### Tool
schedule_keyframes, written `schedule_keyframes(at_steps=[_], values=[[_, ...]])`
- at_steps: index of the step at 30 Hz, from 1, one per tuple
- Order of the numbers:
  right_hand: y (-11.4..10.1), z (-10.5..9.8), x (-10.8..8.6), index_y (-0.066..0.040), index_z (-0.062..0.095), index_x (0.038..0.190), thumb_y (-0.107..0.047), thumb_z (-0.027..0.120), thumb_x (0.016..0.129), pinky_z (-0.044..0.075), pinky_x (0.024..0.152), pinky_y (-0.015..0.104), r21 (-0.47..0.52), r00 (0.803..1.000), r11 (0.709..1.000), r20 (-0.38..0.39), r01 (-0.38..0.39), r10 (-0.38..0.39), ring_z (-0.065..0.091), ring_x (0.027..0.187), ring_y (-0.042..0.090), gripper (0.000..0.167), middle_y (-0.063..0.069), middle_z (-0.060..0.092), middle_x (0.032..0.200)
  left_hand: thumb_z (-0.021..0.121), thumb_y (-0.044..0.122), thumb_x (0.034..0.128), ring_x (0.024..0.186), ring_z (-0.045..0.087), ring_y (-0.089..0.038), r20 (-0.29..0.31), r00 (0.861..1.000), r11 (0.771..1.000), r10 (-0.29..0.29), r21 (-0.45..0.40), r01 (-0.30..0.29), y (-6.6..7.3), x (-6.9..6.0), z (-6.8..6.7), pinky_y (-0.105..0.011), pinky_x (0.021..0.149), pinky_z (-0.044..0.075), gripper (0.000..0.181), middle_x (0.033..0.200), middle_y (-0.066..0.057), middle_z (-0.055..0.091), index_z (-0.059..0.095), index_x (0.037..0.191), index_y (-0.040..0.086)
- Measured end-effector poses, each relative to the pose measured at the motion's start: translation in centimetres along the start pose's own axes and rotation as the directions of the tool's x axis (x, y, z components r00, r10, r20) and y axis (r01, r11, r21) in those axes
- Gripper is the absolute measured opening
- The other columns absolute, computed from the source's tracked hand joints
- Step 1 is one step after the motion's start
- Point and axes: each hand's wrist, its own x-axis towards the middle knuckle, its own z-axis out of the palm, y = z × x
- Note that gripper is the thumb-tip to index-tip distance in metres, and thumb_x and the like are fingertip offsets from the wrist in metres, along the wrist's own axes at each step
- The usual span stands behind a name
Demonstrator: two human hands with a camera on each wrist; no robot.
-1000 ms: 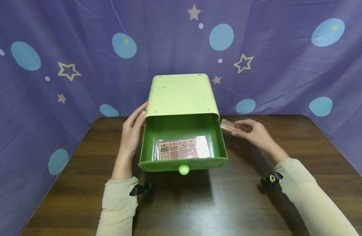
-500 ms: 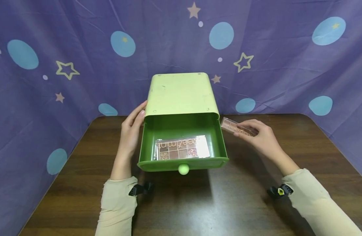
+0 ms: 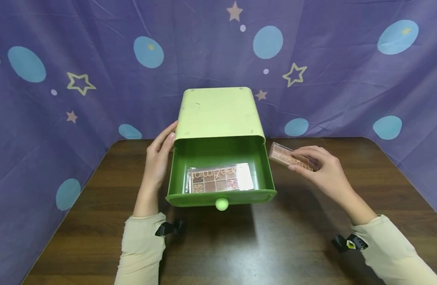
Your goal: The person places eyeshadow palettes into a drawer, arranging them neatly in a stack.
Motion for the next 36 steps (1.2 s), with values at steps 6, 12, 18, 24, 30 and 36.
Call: schedule_keyframes(at_steps=[6,12,18,24,30,36], values=[[-2.2,-0.5,-0.4,-0.002,0.074,0.108,0.01,0.084,0.072,0.044,0.086,0.012,0.058,1.0,0.998,-0.022,0.017,-0.015,0.055,0.102,0.009,0.039,0.011,0.07,0.108,0.05,0.024,0.1049,0.126,0.05,-0.014,-0.005,1.0,1.0,0.009,0.005,-0.009,0.0,0.1,-0.2,-0.028,0.102,0.041,0.04,0.144,-0.003,0.054,0.055,0.142,0.01],[-4.1,-1.0,-0.9,0.006,0.072,0.107,0.022,0.079,0.068,0.047,0.091,0.016,0.138,0.996,0.987,-0.049,0.085,-0.079,0.056,0.104,0.013,0.042,0.019,0.067,0.109,0.049,0.024,0.105,0.117,0.053,-0.012,-0.011,1.0,1.0,0.006,0.002,-0.006,0.1,0.2,-0.3,-0.024,0.091,0.045,0.04,0.144,-0.003,0.054,0.055,0.142,0.01],[-4.7,-0.9,-1.5,0.004,0.072,0.108,0.025,0.079,0.063,0.047,0.091,0.018,0.213,0.991,0.969,-0.069,0.127,-0.115,0.055,0.109,0.017,0.05,0.017,0.066,0.113,0.049,0.024,0.1051,0.116,0.054,-0.012,-0.007,1.0,1.0,0.003,0.0,-0.003,0.1,0.1,-0.3,-0.024,0.091,0.045,0.04,0.144,-0.003,0.054,0.055,0.143,0.01],[-6.5,-0.3,-1.4,0.004,0.072,0.106,0.022,0.081,0.059,0.047,0.083,0.019,0.224,0.98,0.955,-0.094,0.194,-0.177,0.055,0.108,0.02,0.051,0.019,0.066,0.114,0.049,0.026,0.1052,0.123,0.051,-0.013,-0.004,1.0,1.0,-0.009,0.005,0.009,0.0,0.0,-0.2,-0.026,0.097,0.043,0.041,0.144,-0.001,0.054,0.055,0.143,0.012],[-8.6,0.4,-0.8,0.001,0.073,0.107,0.016,0.084,0.06,0.046,0.076,0.019,0.245,0.972,0.941,-0.064,0.234,-0.226,0.053,0.107,0.02,0.051,0.016,0.065,0.116,0.05,0.026,0.105,0.124,0.051,-0.013,-0.005,1.0,1.0,-0.015,0.004,0.015,0.1,0.0,-0.1,-0.028,0.1,0.042,0.041,0.144,-0.002,0.054,0.055,0.143,0.012],[-10.4,1.2,-0.1,-0.008,0.075,0.109,0.008,0.087,0.067,0.046,0.088,0.022,0.244,0.971,0.943,0.023,0.227,-0.24,0.052,0.111,0.021,0.046,0.007,0.065,0.121,0.049,0.026,0.105,0.123,0.052,-0.014,-0.004,1.0,1.0,-0.013,-0.004,0.013,0.1,-0.1,0.0,-0.027,0.099,0.043,0.04,0.144,-0.002,0.054,0.055,0.143,0.012]])
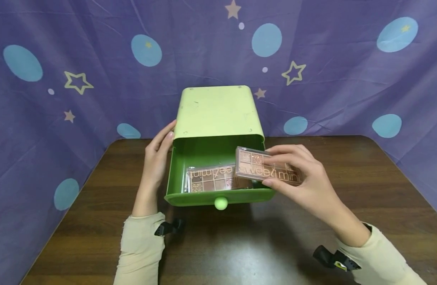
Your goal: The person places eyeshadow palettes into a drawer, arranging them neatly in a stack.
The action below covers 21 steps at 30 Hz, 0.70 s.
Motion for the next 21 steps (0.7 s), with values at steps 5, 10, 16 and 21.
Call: schedule_keyframes(at_steps=[5,10,16,21], values=[[-1.0,1.0,1.1,-0.014,0.075,0.11,-0.002,0.088,0.071,0.042,0.094,0.026,-0.038,0.998,0.999,0.051,-0.021,0.023,0.051,0.116,0.019,0.042,-0.001,0.064,0.123,0.049,0.025,0.1051,0.122,0.052,-0.014,0.001,1.0,1.0,0.007,-0.007,-0.007,0.0,0.0,0.1,-0.026,0.096,0.044,0.04,0.143,-0.003,0.055,0.055,0.143,0.011],[-1.9,1.9,2.1,-0.019,0.076,0.11,-0.013,0.087,0.076,0.042,0.096,0.03,-0.047,0.99,0.996,0.115,-0.081,0.086,0.049,0.118,0.013,0.037,-0.006,0.062,0.123,0.049,0.025,0.1052,0.122,0.052,-0.014,0.007,1.0,1.0,0.005,-0.011,-0.005,0.0,0.0,0.1,-0.026,0.095,0.044,0.04,0.143,-0.003,0.055,0.055,0.143,0.012],[-2.6,2.9,3.5,-0.021,0.076,0.109,-0.023,0.088,0.076,0.044,0.092,0.034,-0.061,0.97,0.992,0.213,-0.108,0.118,0.05,0.113,0.01,0.035,-0.01,0.063,0.119,0.05,0.024,0.1049,0.126,0.05,-0.015,0.0,1.0,1.0,0.011,-0.011,-0.011,0.0,0.0,0.1,-0.028,0.099,0.042,0.04,0.143,-0.003,0.055,0.055,0.142,0.011],[-2.5,3.6,4.5,-0.021,0.076,0.108,-0.025,0.089,0.075,0.046,0.085,0.033,-0.071,0.951,0.991,0.282,-0.109,0.125,0.053,0.106,0.009,0.036,-0.01,0.064,0.115,0.05,0.024,0.1046,0.125,0.05,-0.016,0.0,1.0,1.0,0.007,-0.018,-0.007,0.1,0.0,0.1,-0.029,0.1,0.042,0.04,0.144,-0.004,0.054,0.055,0.142,0.01]])
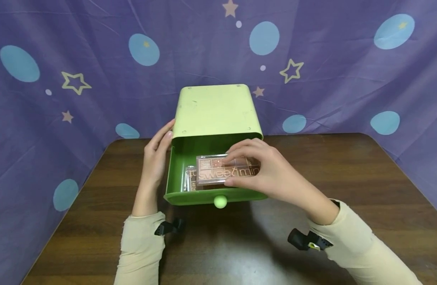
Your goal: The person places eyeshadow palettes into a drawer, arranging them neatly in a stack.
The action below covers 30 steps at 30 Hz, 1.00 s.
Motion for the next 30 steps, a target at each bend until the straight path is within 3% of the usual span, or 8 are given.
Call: schedule_keyframes(at_steps=[7,12,20,30], values=[[-0.1,0.1,1.6,-0.024,0.075,0.108,-0.028,0.089,0.075,0.041,0.072,0.033,-0.002,0.991,0.998,0.119,-0.062,0.062,0.047,0.086,0.013,0.036,-0.013,0.064,0.106,0.05,0.022,0.1046,0.129,0.049,-0.016,-0.009,1.0,1.0,0.023,0.0,-0.023,0.0,0.2,-0.1,-0.03,0.105,0.039,0.04,0.143,-0.006,0.055,0.056,0.141,0.008],[-0.1,0.2,2.3,-0.025,0.075,0.108,-0.03,0.089,0.075,0.044,0.077,0.034,-0.026,0.984,0.997,0.163,-0.074,0.077,0.051,0.094,0.012,0.036,-0.013,0.065,0.108,0.05,0.023,0.1046,0.128,0.05,-0.016,-0.014,0.999,0.999,0.035,0.004,-0.035,0.1,0.3,-0.1,-0.031,0.107,0.039,0.039,0.142,-0.007,0.056,0.056,0.141,0.008],[-0.2,0.5,2.9,-0.022,0.074,0.11,-0.029,0.088,0.076,0.045,0.088,0.034,-0.05,0.978,0.998,0.206,-0.024,0.034,0.054,0.105,0.01,0.038,-0.01,0.064,0.111,0.051,0.024,0.1044,0.129,0.049,-0.015,-0.02,0.999,0.999,0.026,0.019,-0.025,0.3,0.4,-0.3,-0.031,0.108,0.038,0.04,0.143,-0.005,0.055,0.057,0.141,0.009],[0.0,0.6,2.2,-0.018,0.073,0.112,-0.024,0.088,0.076,0.046,0.077,0.033,-0.008,0.982,0.998,0.179,-0.055,0.056,0.053,0.095,0.014,0.039,-0.01,0.066,0.109,0.051,0.025,0.1045,0.126,0.051,-0.015,-0.008,1.0,1.0,0.001,-0.006,-0.001,0.0,0.0,0.0,-0.03,0.103,0.042,0.04,0.143,-0.002,0.055,0.056,0.141,0.01]])
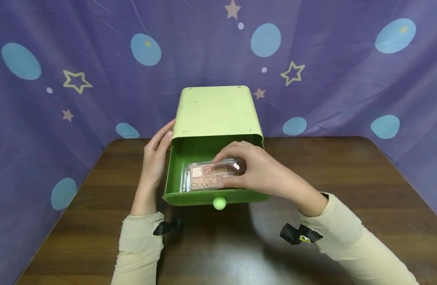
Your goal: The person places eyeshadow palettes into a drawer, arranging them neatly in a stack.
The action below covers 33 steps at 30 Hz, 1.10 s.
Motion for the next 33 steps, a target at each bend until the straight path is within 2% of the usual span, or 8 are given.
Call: schedule_keyframes(at_steps=[5,10,13,16,20,25,29,33], values=[[0.2,-0.1,-0.5,-0.013,0.072,0.114,-0.019,0.083,0.082,0.047,0.071,0.03,0.059,0.997,0.998,-0.072,0.005,-0.001,0.056,0.089,0.016,0.034,-0.003,0.067,0.107,0.05,0.024,0.1046,0.127,0.05,-0.015,-0.003,1.0,1.0,0.003,-0.003,-0.003,-0.1,0.0,0.1,-0.031,0.104,0.041,0.04,0.143,-0.003,0.055,0.056,0.141,0.009],[-0.4,0.2,-1.6,-0.014,0.069,0.118,-0.02,0.082,0.084,0.048,0.085,0.031,-0.027,0.975,0.998,-0.213,0.056,-0.061,0.058,0.1,0.015,0.037,-0.005,0.066,0.114,0.05,0.023,0.1047,0.124,0.052,-0.015,-0.008,1.0,1.0,-0.007,-0.006,0.007,-0.1,0.0,0.3,-0.03,0.102,0.043,0.04,0.143,-0.004,0.055,0.056,0.142,0.009],[-1.1,0.8,-2.5,-0.013,0.069,0.117,-0.017,0.084,0.082,0.046,0.094,0.031,-0.08,0.935,0.988,-0.323,0.13,-0.149,0.057,0.11,0.014,0.039,-0.005,0.065,0.117,0.05,0.023,0.1046,0.124,0.052,-0.014,-0.011,1.0,1.0,-0.002,-0.002,0.002,0.0,0.0,0.3,-0.03,0.102,0.043,0.04,0.142,-0.004,0.056,0.056,0.142,0.009],[-1.6,1.5,-3.3,-0.01,0.07,0.114,-0.013,0.082,0.082,0.047,0.095,0.029,-0.091,0.871,0.966,-0.418,0.241,-0.257,0.059,0.109,0.016,0.035,-0.001,0.066,0.114,0.051,0.023,0.1045,0.124,0.053,-0.014,-0.017,1.0,1.0,0.005,0.01,-0.004,0.0,-0.1,0.3,-0.029,0.101,0.043,0.04,0.142,-0.003,0.056,0.056,0.141,0.009],[-2.2,2.3,-4.2,-0.005,0.07,0.11,-0.025,0.075,0.09,0.05,0.079,0.025,-0.064,0.796,0.931,-0.498,0.36,-0.343,0.061,0.091,0.017,0.029,0.003,0.069,0.106,0.051,0.023,0.1045,0.12,0.054,-0.013,-0.02,1.0,1.0,0.001,0.016,-0.001,0.1,-0.1,0.2,-0.028,0.098,0.045,0.04,0.142,-0.003,0.056,0.056,0.141,0.009],[-3.0,3.4,-5.4,-0.002,0.068,0.106,-0.026,0.07,0.094,0.046,0.064,0.02,-0.032,0.739,0.878,-0.526,0.477,-0.421,0.055,0.072,0.013,0.027,0.004,0.068,0.093,0.05,0.023,0.1046,0.12,0.054,-0.013,-0.014,1.0,1.0,0.003,0.017,-0.003,0.2,0.0,0.2,-0.028,0.098,0.045,0.04,0.142,-0.003,0.056,0.056,0.142,0.009],[-3.0,4.3,-6.0,0.0,0.067,0.104,-0.017,0.069,0.095,0.048,0.064,0.018,-0.003,0.729,0.848,-0.509,0.529,-0.457,0.056,0.07,0.01,0.02,0.006,0.068,0.091,0.049,0.024,0.1049,0.124,0.053,-0.014,-0.012,1.0,1.0,0.0,0.03,0.0,0.1,0.0,0.1,-0.031,0.101,0.044,0.04,0.143,-0.002,0.055,0.055,0.142,0.01],[-2.4,5.0,-6.6,0.001,0.067,0.105,-0.013,0.065,0.097,0.05,0.064,0.016,0.02,0.745,0.85,-0.492,0.527,-0.45,0.057,0.071,0.009,0.017,0.005,0.068,0.089,0.048,0.026,0.1055,0.124,0.052,-0.014,-0.008,1.0,0.999,-0.009,0.041,0.009,0.1,-0.1,0.1,-0.031,0.102,0.043,0.041,0.143,-0.002,0.055,0.054,0.143,0.011]])
